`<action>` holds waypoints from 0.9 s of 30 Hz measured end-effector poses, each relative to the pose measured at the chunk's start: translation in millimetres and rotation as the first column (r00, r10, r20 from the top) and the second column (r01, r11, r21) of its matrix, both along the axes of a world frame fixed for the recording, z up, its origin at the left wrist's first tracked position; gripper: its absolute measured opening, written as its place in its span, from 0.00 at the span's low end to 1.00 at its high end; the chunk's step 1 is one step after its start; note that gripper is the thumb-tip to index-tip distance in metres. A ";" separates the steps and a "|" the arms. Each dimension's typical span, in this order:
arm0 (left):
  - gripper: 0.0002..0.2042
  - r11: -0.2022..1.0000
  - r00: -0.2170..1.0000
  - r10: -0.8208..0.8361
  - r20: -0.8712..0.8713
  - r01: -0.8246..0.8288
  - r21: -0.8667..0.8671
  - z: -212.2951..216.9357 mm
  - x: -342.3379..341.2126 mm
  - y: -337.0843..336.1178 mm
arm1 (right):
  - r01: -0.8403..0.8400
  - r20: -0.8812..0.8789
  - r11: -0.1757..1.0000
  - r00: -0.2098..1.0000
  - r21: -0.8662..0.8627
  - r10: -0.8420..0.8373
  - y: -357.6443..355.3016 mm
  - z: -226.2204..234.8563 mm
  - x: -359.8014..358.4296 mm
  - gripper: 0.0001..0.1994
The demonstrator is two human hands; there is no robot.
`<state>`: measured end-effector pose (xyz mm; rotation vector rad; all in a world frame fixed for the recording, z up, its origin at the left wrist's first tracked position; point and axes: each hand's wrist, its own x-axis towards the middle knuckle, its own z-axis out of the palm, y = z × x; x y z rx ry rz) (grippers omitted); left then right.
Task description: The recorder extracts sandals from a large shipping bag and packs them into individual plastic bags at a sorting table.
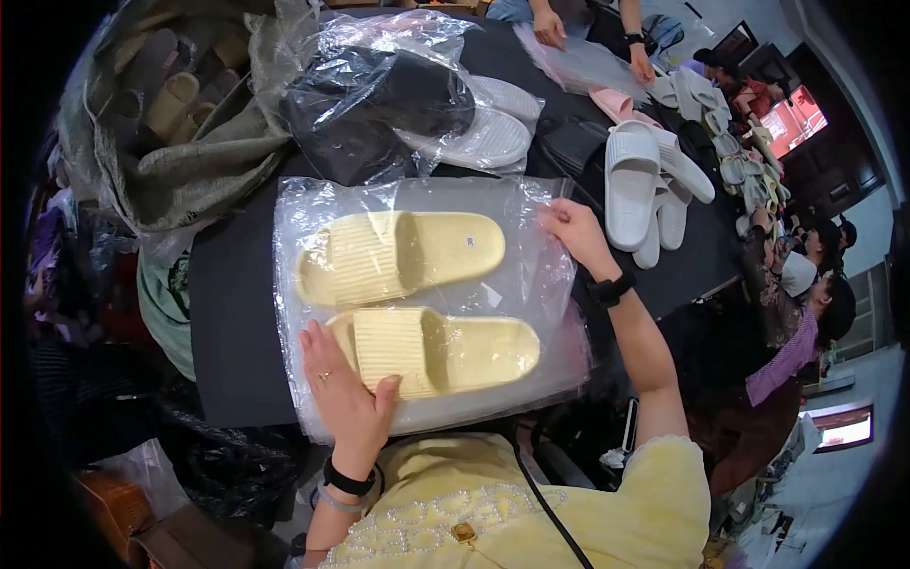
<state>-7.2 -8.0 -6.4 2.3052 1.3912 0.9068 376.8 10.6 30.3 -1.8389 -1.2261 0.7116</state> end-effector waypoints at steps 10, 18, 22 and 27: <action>0.38 1.000 0.990 0.016 -0.140 -0.019 -0.021 3.3 0.2 -1.4 | -0.494 0.598 0.867 0.715 0.065 0.363 -82.2 61.9 -59.1 0.21; 0.37 1.000 0.994 0.007 -0.113 -0.008 -0.010 2.5 5.2 1.9 | -0.324 0.539 0.940 0.775 -0.109 0.330 -134.6 41.0 -49.9 0.08; 0.37 1.000 0.994 0.020 -0.103 -0.021 -0.005 3.9 3.8 1.4 | -0.331 0.423 0.908 0.806 -0.257 0.414 -143.1 33.0 -42.1 0.10; 0.41 0.999 0.995 0.017 -0.097 -0.020 -0.032 -2.3 0.7 0.9 | -0.281 0.360 0.944 0.874 -0.174 0.327 -116.9 70.5 -39.2 0.09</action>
